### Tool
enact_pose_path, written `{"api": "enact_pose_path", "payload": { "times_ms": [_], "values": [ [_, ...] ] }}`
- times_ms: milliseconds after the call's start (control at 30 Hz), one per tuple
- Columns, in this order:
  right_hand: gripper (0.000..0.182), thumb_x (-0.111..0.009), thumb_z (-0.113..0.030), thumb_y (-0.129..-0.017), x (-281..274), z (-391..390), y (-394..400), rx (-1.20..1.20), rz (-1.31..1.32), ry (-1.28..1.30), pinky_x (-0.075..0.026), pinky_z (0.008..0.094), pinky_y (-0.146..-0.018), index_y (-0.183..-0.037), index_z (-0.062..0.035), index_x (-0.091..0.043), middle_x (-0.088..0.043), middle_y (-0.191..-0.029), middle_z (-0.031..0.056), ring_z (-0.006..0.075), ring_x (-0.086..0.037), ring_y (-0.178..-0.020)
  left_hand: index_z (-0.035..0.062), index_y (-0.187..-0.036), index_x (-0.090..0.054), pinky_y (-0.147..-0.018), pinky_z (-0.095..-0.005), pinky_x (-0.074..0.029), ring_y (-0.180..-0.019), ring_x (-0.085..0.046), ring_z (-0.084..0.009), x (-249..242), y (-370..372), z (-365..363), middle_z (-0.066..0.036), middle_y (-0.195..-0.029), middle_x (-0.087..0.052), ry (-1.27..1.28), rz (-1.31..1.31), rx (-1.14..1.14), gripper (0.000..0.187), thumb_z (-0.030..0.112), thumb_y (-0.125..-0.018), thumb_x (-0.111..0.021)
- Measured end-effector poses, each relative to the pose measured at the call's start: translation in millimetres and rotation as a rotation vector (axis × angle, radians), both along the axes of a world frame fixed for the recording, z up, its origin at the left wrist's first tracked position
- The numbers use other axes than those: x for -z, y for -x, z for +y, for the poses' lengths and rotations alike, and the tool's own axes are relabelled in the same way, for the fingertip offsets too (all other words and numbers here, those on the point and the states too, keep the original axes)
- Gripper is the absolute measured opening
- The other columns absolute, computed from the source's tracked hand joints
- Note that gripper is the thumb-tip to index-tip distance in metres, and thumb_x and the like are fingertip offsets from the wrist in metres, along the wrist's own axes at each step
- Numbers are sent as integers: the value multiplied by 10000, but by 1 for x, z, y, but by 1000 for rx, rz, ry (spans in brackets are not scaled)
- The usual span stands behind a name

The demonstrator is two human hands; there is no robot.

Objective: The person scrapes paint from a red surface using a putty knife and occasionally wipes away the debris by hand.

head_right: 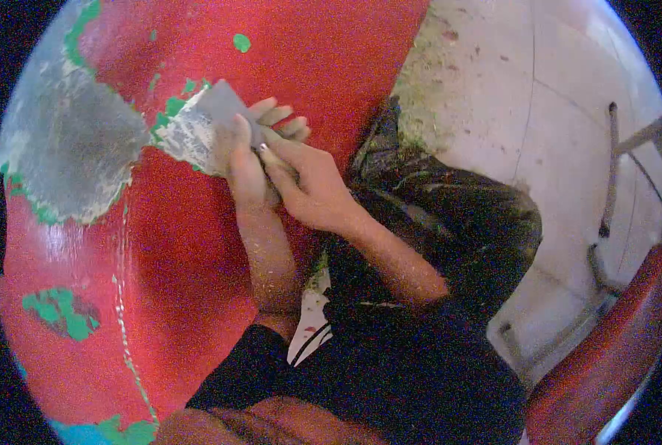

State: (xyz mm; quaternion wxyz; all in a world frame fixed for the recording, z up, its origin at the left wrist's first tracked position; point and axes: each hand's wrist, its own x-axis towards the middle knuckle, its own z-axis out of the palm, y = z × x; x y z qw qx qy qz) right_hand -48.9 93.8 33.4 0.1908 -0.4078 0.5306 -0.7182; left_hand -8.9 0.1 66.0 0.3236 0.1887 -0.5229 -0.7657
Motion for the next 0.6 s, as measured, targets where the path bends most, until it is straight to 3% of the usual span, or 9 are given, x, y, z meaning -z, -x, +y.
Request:
{"api": "enact_pose_path", "payload": {
  "times_ms": [33,67,167,267,367,400,467,600],
  "values": [
    [402,-468,-122,-912,-2,-6,0,-36,-5,5,-455,234,-648,-1291,6,-429,-601,-974,59,69,-535,-754,-46,-1075,-497,-707,-392,-532,-782,-630,-298,-3,-1,-4,-201,-945,-581,55,-58,-16,466,372,-964,-324],
    [409,-479,-104,-903,9,-18,-1,66,114,96,-459,239,-694,-1291,13,-427,-609,-1003,73,79,-545,-805,-43,-1048,-501,-673,-388,-537,-755,-632,-289,-5,-2,-9,-188,-906,-578,109,-111,-35,450,363,-964,-327],
    [381,-503,-75,-884,22,-35,-12,93,-160,125,-460,247,-720,-1253,16,-473,-638,-946,93,81,-549,-813,-31,-1006,-510,-611,-372,-535,-653,-612,-252,-11,3,-22,-109,-782,-551,167,-162,-63,426,362,-961,-351],
    [233,-553,-127,-829,7,-44,-18,265,-208,68,-496,349,-605,-1031,-38,-629,-594,-733,212,342,-636,-694,-8,-982,-512,-514,-344,-491,-553,-541,-197,-15,10,-33,-34,-668,-465,138,-114,-35,423,389,-957,-368],
    [182,-566,-132,-816,8,-54,-17,401,-86,123,-490,357,-564,-951,-42,-648,-584,-713,210,337,-631,-650,33,-997,-503,-502,-295,-421,-551,-456,-132,-24,14,-32,21,-634,-386,15,-105,-5,354,372,-950,-412],
    [170,-570,-130,-812,7,-51,-17,338,-91,70,-488,358,-553,-933,-42,-648,-584,-716,212,341,-628,-645,64,-943,-499,-493,-287,-400,-530,-417,-119,-24,12,-26,33,-619,-350,-32,-143,-34,322,375,-949,-414],
    [147,-577,-128,-802,5,-37,-12,229,-88,-25,-484,359,-533,-897,-40,-646,-585,-724,216,350,-622,-633,85,-904,-488,-485,-284,-393,-518,-403,-114,-26,16,-27,34,-614,-340,-31,-187,-78,298,370,-950,-413],
    [124,-584,-113,-783,-1,-56,3,307,-83,90,-483,372,-512,-874,-53,-644,-577,-669,195,338,-610,-583,98,-789,-437,-454,-312,-397,-460,-389,-127,-27,28,-32,15,-572,-306,-17,-153,-126,319,370,-953,-403]
  ]
}}
